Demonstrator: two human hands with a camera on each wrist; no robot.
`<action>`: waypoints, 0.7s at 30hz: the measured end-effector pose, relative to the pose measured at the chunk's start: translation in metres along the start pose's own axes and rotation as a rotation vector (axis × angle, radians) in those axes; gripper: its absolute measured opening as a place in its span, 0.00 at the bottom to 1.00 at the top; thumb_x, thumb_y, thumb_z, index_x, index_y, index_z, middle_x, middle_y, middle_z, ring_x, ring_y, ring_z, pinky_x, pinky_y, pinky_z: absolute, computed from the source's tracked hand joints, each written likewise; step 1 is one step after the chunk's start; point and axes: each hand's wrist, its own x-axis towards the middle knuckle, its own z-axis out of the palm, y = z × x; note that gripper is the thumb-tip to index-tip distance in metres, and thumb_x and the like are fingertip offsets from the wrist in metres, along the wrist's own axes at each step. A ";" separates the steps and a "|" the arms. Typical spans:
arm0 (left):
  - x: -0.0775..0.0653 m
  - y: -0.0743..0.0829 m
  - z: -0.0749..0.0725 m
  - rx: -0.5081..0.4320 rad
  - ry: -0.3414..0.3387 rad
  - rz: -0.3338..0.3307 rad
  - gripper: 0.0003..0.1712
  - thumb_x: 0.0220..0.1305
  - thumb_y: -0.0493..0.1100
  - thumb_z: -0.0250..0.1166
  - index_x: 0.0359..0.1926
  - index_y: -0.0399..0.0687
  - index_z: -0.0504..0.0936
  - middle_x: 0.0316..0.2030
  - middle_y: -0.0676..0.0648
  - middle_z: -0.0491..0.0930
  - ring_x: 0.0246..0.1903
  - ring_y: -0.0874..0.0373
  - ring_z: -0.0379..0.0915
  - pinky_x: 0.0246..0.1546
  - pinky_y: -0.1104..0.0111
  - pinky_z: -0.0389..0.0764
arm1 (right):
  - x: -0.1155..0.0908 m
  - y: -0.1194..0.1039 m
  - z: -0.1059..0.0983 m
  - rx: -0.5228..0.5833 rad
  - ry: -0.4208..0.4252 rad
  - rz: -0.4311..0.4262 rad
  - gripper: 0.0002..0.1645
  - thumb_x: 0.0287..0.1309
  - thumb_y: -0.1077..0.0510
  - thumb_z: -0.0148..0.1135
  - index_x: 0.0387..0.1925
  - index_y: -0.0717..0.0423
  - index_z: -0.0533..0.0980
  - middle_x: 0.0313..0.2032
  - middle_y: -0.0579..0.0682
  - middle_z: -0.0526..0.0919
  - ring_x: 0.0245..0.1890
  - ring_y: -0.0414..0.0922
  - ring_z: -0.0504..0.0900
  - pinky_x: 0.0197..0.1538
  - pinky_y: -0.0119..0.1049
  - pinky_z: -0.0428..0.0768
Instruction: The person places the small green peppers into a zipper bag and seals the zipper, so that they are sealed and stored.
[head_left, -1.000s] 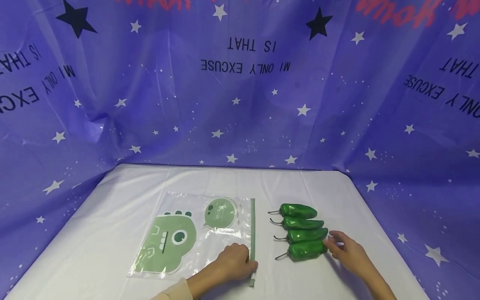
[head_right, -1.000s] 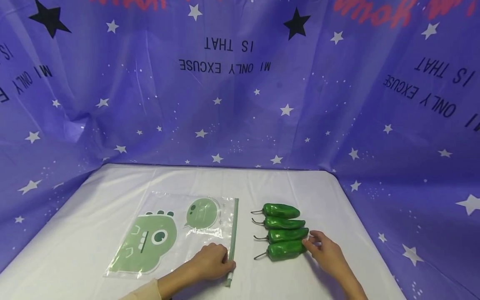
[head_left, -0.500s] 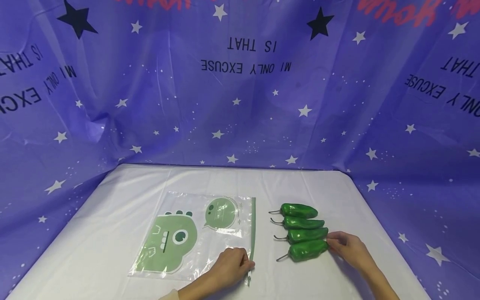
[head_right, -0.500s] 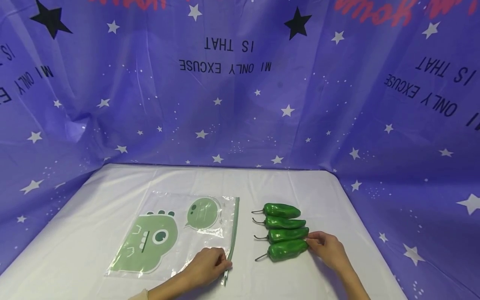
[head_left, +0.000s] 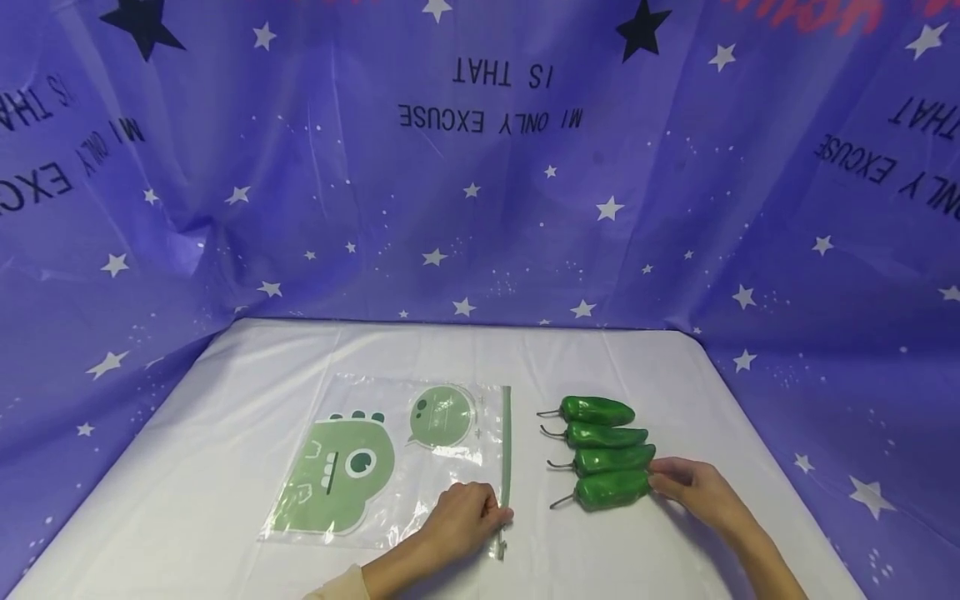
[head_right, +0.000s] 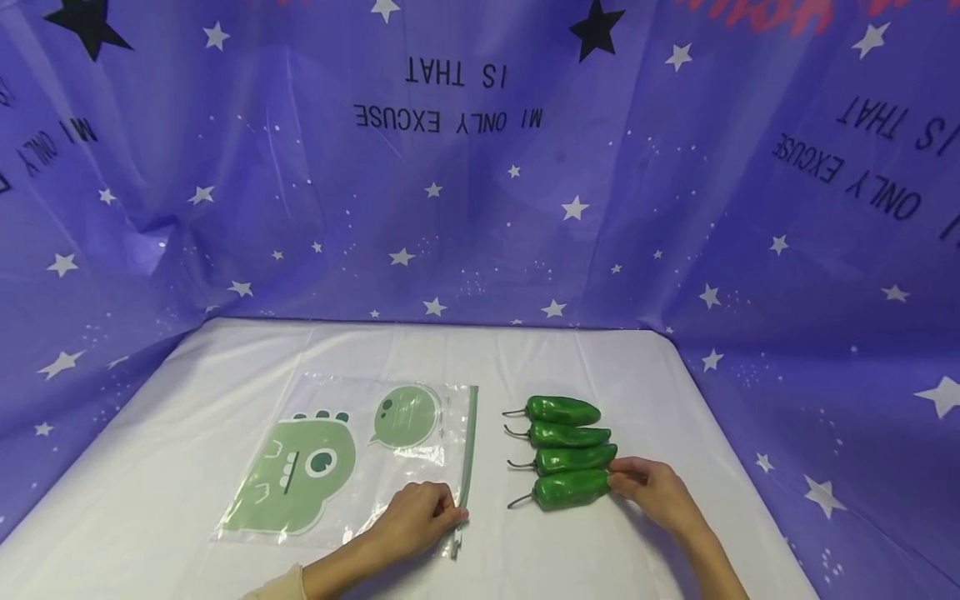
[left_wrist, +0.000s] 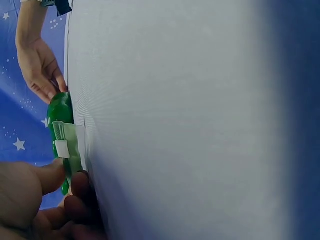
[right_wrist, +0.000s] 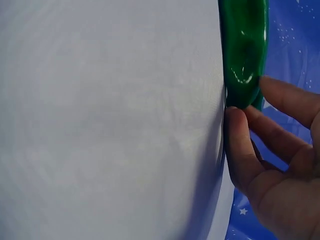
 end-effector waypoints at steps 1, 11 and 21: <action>0.000 0.000 0.000 0.001 -0.001 0.000 0.19 0.58 0.48 0.67 0.16 0.53 0.70 0.13 0.64 0.60 0.14 0.71 0.56 0.15 0.77 0.61 | 0.000 0.001 -0.001 0.005 -0.012 -0.019 0.21 0.57 0.52 0.65 0.48 0.61 0.79 0.43 0.54 0.84 0.44 0.43 0.80 0.46 0.31 0.75; -0.001 0.001 0.000 0.016 -0.006 0.024 0.14 0.60 0.41 0.63 0.19 0.52 0.72 0.15 0.62 0.64 0.17 0.69 0.61 0.17 0.75 0.64 | 0.000 0.005 -0.002 0.027 -0.082 -0.095 0.17 0.56 0.53 0.66 0.44 0.59 0.80 0.40 0.50 0.84 0.42 0.40 0.80 0.43 0.31 0.76; -0.001 -0.002 0.001 0.007 -0.025 0.014 0.13 0.60 0.38 0.62 0.20 0.52 0.72 0.15 0.62 0.64 0.16 0.70 0.59 0.16 0.76 0.64 | -0.004 0.007 -0.004 0.110 -0.196 -0.074 0.16 0.62 0.51 0.60 0.44 0.59 0.76 0.38 0.50 0.82 0.39 0.41 0.79 0.40 0.32 0.75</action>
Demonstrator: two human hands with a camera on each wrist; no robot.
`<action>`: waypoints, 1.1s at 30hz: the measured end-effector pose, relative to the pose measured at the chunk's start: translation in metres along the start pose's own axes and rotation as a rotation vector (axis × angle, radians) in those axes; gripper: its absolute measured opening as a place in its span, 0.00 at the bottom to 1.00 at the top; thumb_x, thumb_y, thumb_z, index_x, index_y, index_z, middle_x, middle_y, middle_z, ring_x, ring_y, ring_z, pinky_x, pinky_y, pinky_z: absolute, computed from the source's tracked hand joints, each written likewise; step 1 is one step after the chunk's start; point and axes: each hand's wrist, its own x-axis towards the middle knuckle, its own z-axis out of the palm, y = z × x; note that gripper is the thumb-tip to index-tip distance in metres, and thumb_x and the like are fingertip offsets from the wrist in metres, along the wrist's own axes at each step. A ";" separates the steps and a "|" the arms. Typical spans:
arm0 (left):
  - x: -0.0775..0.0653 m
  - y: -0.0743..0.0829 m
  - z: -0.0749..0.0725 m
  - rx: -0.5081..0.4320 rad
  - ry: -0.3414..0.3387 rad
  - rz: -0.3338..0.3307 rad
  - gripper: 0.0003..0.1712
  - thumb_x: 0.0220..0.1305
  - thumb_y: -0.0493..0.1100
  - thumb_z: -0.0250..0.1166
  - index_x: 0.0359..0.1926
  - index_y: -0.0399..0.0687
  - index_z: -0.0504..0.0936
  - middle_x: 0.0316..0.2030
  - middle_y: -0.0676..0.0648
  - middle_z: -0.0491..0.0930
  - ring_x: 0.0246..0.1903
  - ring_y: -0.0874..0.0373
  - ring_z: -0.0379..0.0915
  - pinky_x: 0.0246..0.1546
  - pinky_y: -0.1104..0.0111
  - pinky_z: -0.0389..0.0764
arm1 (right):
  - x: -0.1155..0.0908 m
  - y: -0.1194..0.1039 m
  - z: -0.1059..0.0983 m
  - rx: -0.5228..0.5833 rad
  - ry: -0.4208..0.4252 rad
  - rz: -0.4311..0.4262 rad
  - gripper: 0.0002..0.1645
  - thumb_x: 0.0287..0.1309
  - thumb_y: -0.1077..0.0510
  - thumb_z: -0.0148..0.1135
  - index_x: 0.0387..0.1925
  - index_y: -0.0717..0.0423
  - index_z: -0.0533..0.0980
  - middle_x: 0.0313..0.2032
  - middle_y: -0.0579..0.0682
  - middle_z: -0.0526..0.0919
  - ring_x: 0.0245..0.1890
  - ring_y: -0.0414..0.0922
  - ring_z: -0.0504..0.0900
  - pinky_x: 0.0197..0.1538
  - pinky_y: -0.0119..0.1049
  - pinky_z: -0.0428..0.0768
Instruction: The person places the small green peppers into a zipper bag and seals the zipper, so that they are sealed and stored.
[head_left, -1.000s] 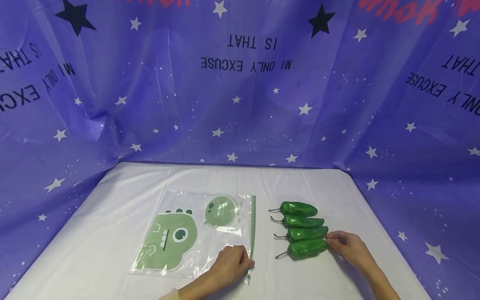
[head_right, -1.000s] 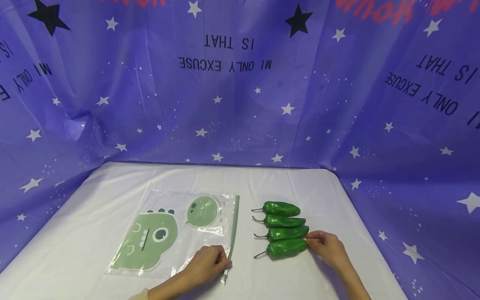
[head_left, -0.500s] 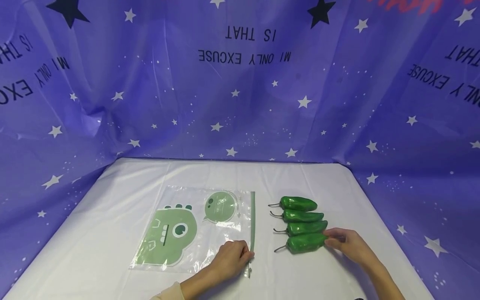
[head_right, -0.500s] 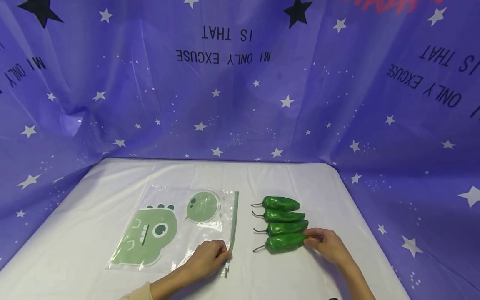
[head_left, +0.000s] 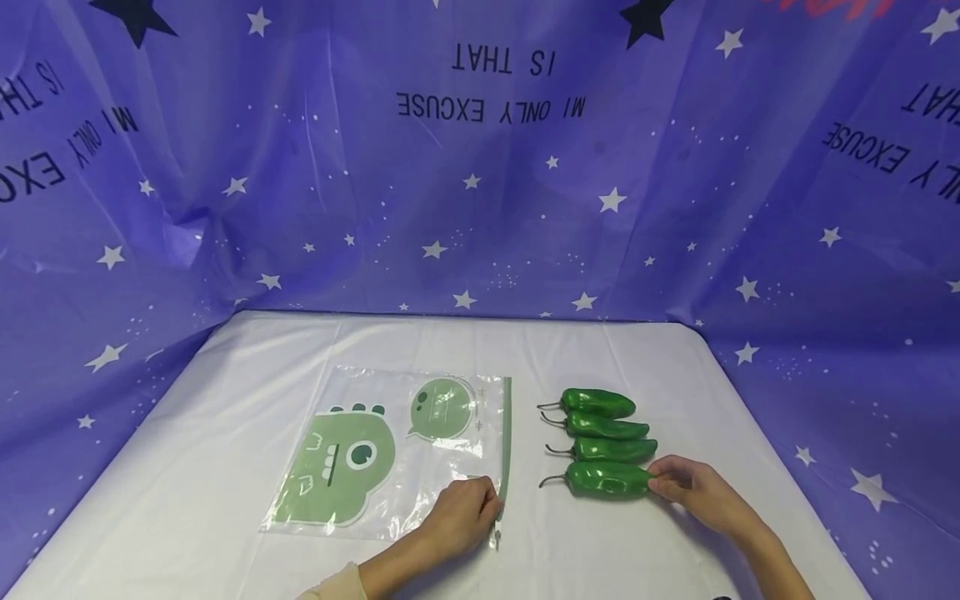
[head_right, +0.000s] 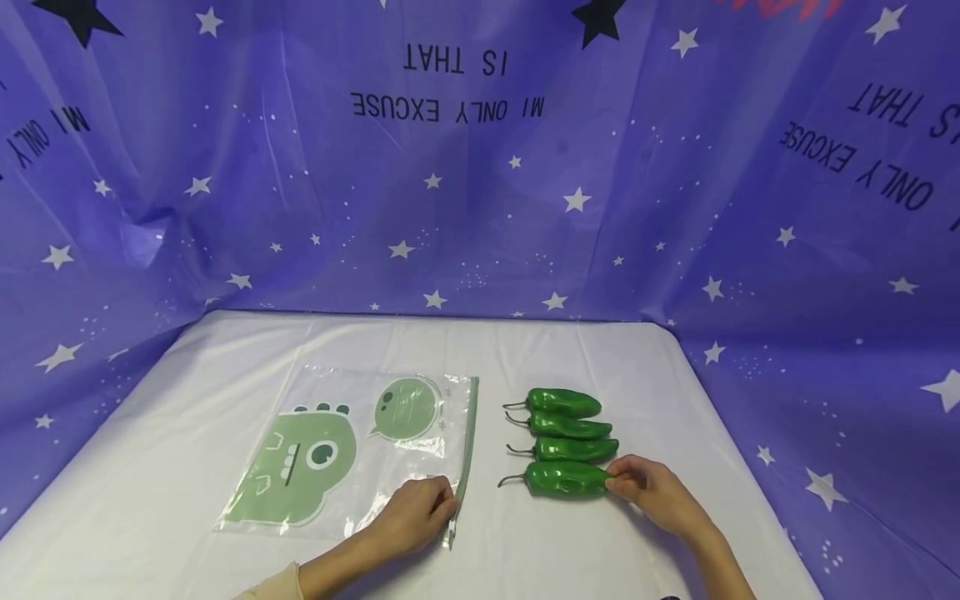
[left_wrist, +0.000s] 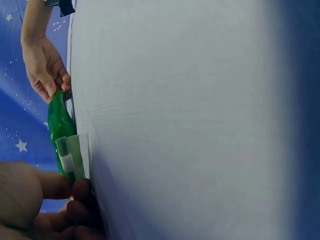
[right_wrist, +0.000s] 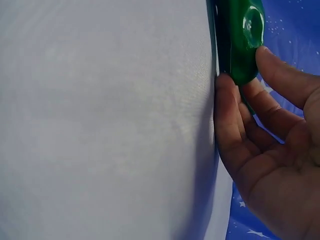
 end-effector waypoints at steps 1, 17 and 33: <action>0.000 0.001 0.000 0.006 0.000 -0.003 0.13 0.59 0.36 0.61 0.20 0.51 0.71 0.15 0.61 0.64 0.16 0.70 0.60 0.16 0.76 0.65 | 0.000 0.000 0.000 0.016 -0.004 -0.003 0.16 0.62 0.52 0.60 0.44 0.60 0.76 0.38 0.51 0.82 0.39 0.42 0.79 0.40 0.32 0.76; 0.004 0.009 -0.024 0.014 0.122 -0.081 0.09 0.38 0.32 0.62 0.16 0.49 0.71 0.11 0.60 0.66 0.12 0.69 0.60 0.13 0.77 0.66 | -0.003 -0.022 0.001 0.271 0.118 -0.012 0.21 0.59 0.58 0.63 0.49 0.69 0.73 0.40 0.55 0.83 0.42 0.54 0.82 0.45 0.36 0.80; 0.006 -0.003 -0.030 0.092 0.241 -0.113 0.07 0.36 0.32 0.61 0.23 0.43 0.75 0.10 0.60 0.67 0.13 0.67 0.62 0.17 0.74 0.67 | 0.025 -0.058 0.013 0.405 0.303 -0.073 0.23 0.58 0.56 0.65 0.47 0.71 0.73 0.36 0.49 0.83 0.38 0.43 0.83 0.46 0.34 0.80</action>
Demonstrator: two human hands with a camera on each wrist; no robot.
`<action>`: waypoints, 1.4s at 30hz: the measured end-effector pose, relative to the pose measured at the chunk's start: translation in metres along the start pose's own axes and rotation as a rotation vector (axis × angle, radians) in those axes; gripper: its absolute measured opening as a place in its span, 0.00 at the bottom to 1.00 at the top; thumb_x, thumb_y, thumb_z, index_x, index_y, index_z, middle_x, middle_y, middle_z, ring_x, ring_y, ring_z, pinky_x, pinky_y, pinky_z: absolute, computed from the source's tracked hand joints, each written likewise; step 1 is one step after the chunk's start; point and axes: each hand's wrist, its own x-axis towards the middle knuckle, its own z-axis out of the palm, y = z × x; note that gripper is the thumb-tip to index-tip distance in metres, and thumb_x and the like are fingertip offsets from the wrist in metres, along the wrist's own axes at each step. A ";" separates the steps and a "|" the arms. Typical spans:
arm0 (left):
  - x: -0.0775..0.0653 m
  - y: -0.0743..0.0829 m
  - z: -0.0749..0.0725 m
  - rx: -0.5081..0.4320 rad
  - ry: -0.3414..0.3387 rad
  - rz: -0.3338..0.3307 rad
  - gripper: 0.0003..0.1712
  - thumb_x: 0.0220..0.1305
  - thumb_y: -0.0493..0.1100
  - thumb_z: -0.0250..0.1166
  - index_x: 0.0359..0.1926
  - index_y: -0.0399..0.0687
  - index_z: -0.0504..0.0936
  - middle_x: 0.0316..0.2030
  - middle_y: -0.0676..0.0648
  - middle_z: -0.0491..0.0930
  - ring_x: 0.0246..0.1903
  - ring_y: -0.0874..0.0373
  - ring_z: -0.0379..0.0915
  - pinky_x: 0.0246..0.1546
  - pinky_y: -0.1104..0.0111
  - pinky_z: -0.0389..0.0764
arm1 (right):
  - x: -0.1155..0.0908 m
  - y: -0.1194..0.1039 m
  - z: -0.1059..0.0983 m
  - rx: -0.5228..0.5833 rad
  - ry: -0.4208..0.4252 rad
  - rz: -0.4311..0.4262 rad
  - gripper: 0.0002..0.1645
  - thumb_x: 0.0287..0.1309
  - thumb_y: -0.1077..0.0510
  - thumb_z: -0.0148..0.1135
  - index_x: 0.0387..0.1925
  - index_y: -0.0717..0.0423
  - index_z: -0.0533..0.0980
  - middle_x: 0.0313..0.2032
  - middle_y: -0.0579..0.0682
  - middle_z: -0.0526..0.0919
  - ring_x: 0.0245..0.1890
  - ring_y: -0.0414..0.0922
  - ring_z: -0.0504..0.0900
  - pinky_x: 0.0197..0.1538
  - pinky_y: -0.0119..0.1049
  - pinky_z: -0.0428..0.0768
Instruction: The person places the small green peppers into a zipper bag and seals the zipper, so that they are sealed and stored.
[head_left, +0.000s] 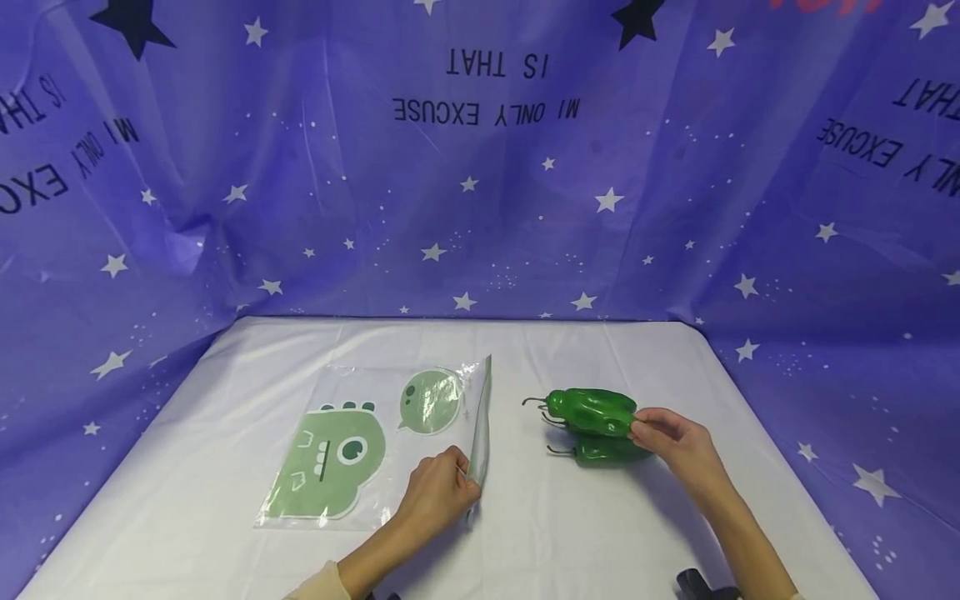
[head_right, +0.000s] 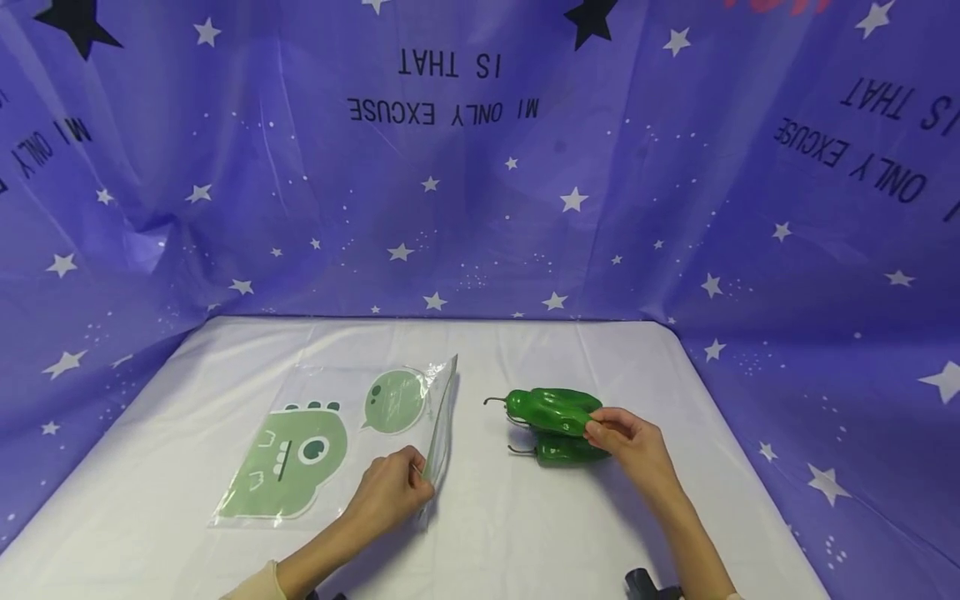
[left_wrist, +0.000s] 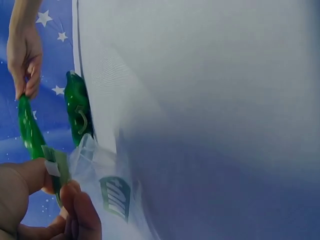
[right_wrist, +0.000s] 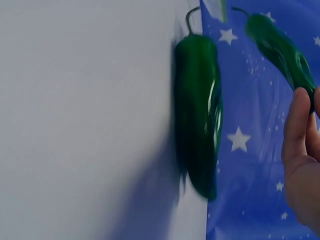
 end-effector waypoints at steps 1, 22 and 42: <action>0.000 0.000 0.000 0.017 0.015 0.011 0.07 0.36 0.32 0.61 0.22 0.43 0.75 0.10 0.60 0.67 0.13 0.67 0.62 0.16 0.74 0.67 | 0.003 -0.002 0.004 0.014 0.005 -0.010 0.23 0.58 0.56 0.65 0.47 0.71 0.73 0.35 0.48 0.82 0.37 0.41 0.83 0.46 0.34 0.80; 0.005 0.009 -0.007 0.036 0.147 0.077 0.03 0.45 0.33 0.65 0.24 0.45 0.80 0.15 0.61 0.70 0.18 0.69 0.66 0.23 0.72 0.73 | 0.046 -0.011 0.061 0.088 -0.049 0.021 0.22 0.56 0.58 0.67 0.46 0.71 0.74 0.35 0.55 0.82 0.39 0.53 0.83 0.47 0.45 0.80; 0.009 -0.001 -0.004 -0.025 0.264 0.250 0.05 0.47 0.33 0.72 0.24 0.47 0.85 0.20 0.57 0.74 0.20 0.70 0.67 0.21 0.79 0.70 | 0.066 -0.026 0.071 0.242 -0.063 0.156 0.19 0.60 0.64 0.61 0.49 0.75 0.71 0.36 0.53 0.79 0.36 0.40 0.82 0.45 0.30 0.80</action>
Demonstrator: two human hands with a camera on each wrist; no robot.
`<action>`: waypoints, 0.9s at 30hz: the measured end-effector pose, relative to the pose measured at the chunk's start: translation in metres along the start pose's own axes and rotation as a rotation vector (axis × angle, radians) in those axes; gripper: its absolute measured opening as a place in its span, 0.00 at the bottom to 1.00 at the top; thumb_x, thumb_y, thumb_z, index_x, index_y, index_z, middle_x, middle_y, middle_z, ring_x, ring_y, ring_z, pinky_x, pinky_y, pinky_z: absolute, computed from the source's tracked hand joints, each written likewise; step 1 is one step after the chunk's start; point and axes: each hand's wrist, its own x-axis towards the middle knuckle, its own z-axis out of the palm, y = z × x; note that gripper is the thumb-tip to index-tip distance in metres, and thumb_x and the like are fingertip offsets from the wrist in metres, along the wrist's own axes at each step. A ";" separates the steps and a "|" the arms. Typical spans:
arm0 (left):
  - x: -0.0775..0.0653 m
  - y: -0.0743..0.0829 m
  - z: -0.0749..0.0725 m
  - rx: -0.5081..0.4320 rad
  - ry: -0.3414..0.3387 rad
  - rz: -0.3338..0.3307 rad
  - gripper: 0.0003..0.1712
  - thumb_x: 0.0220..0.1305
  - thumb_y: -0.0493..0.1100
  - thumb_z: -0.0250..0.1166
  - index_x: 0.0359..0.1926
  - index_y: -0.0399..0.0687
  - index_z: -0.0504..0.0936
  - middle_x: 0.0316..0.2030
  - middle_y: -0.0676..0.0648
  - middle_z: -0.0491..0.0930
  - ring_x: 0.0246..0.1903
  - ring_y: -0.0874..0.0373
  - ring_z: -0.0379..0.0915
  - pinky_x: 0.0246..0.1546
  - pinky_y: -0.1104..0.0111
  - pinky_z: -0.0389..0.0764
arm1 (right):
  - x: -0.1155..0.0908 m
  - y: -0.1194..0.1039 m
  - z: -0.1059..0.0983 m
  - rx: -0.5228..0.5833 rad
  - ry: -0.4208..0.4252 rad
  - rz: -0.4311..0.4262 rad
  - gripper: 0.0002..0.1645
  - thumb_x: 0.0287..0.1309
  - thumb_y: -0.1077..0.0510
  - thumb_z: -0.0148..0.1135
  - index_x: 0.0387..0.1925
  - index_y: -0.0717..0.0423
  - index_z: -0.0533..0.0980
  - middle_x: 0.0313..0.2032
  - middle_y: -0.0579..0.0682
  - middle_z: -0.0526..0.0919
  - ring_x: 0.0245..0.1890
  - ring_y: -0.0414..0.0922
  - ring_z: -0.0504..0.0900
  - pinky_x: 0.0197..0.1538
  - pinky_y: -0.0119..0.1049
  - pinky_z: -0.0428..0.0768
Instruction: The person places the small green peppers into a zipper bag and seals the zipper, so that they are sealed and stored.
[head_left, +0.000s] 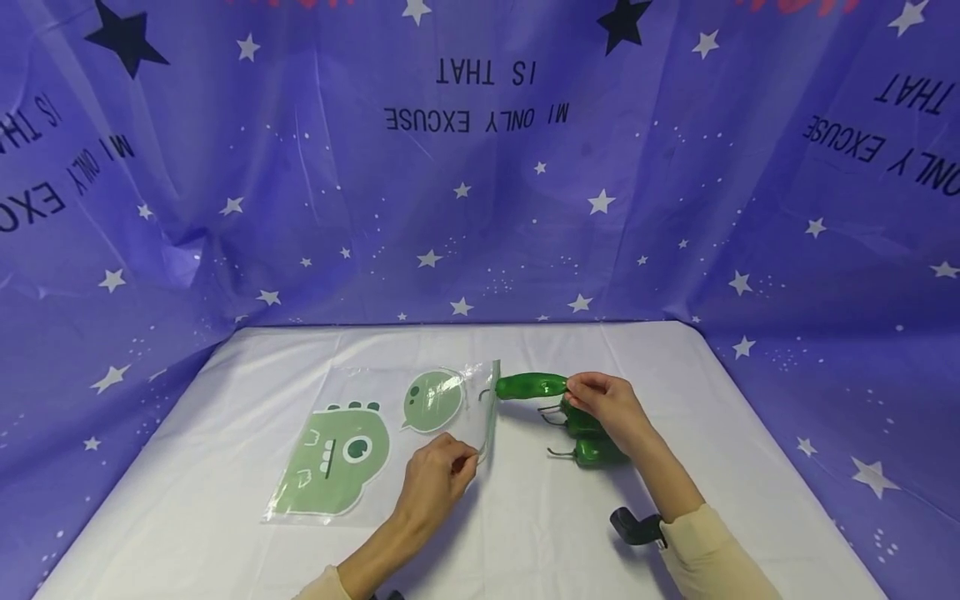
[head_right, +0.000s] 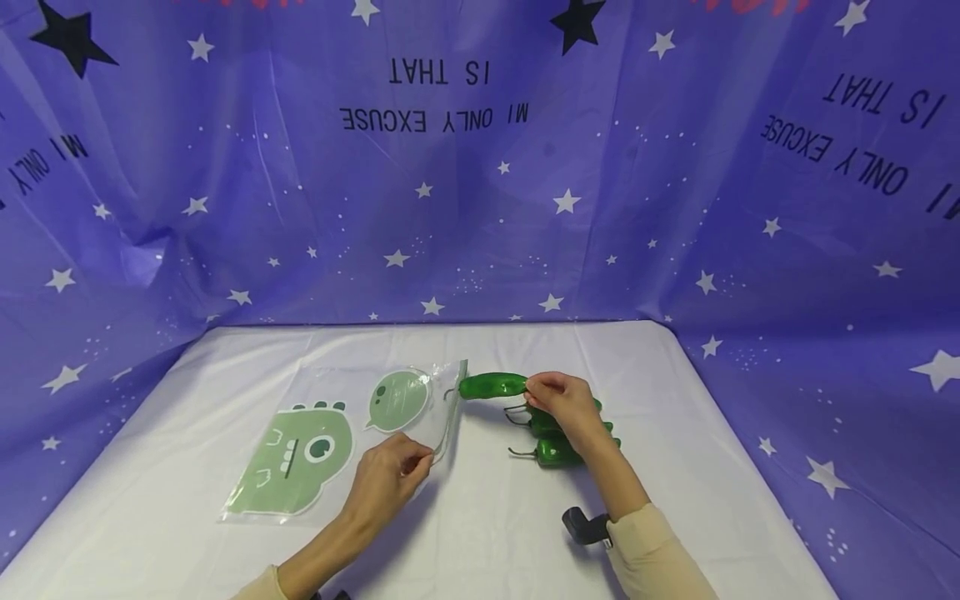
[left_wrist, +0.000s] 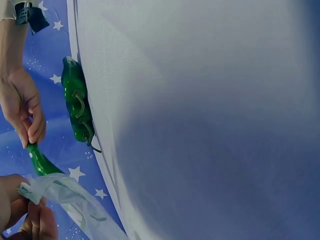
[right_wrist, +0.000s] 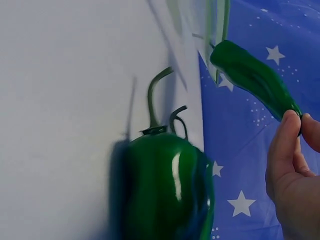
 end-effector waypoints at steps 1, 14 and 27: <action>-0.001 0.000 0.000 -0.005 -0.004 0.005 0.05 0.47 0.33 0.72 0.24 0.47 0.85 0.20 0.57 0.74 0.20 0.70 0.67 0.21 0.80 0.70 | 0.001 -0.002 0.000 0.027 0.005 0.004 0.19 0.61 0.65 0.60 0.49 0.75 0.70 0.36 0.52 0.79 0.36 0.40 0.82 0.45 0.29 0.80; 0.001 -0.003 -0.001 -0.071 0.061 0.096 0.06 0.49 0.31 0.72 0.29 0.46 0.86 0.24 0.58 0.77 0.24 0.72 0.72 0.25 0.81 0.74 | 0.010 0.009 0.010 0.161 -0.025 -0.003 0.18 0.60 0.69 0.58 0.50 0.77 0.69 0.36 0.52 0.79 0.37 0.40 0.83 0.48 0.31 0.79; 0.010 -0.003 -0.015 -0.235 0.255 -0.043 0.06 0.49 0.32 0.73 0.28 0.47 0.86 0.24 0.59 0.80 0.22 0.69 0.75 0.22 0.78 0.76 | 0.018 0.015 0.011 -0.024 0.035 -0.070 0.19 0.56 0.67 0.64 0.48 0.74 0.74 0.36 0.54 0.81 0.38 0.43 0.83 0.51 0.41 0.78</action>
